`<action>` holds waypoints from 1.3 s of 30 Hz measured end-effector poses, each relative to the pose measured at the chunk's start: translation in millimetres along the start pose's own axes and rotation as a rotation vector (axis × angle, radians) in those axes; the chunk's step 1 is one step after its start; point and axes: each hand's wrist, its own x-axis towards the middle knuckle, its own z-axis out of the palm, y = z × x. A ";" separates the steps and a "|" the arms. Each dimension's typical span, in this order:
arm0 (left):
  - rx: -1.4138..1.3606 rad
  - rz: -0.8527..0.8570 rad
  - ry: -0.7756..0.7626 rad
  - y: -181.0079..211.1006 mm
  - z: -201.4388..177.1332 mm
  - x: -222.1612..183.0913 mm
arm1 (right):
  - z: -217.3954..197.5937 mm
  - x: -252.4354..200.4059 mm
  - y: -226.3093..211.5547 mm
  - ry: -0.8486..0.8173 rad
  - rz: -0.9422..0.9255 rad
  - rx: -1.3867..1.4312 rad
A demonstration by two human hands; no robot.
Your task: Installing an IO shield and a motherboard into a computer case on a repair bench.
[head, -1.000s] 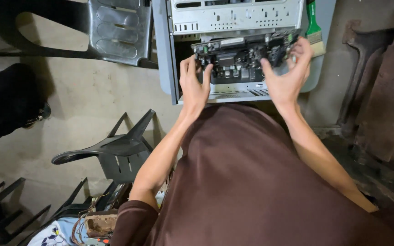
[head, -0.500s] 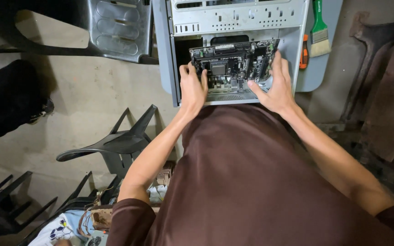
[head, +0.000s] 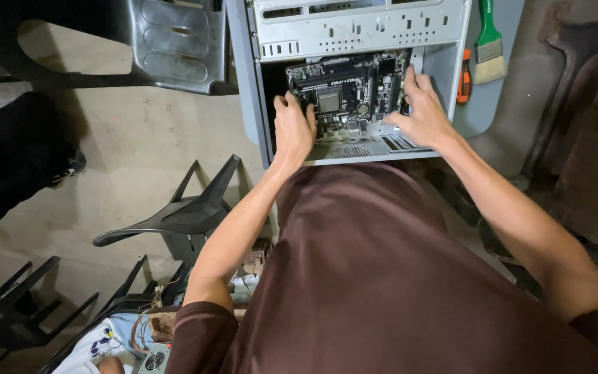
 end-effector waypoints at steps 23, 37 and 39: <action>0.081 -0.077 -0.204 -13.0 21.4 28.1 | 8.2 17.9 -32.9 -0.059 0.406 -0.021; 0.077 -0.142 -0.313 5.2 28.5 35.1 | 3.9 13.6 -35.2 0.001 0.466 -0.072; 0.106 -0.120 -0.301 -10.3 43.3 44.1 | 3.2 10.6 -38.3 -0.004 0.470 -0.082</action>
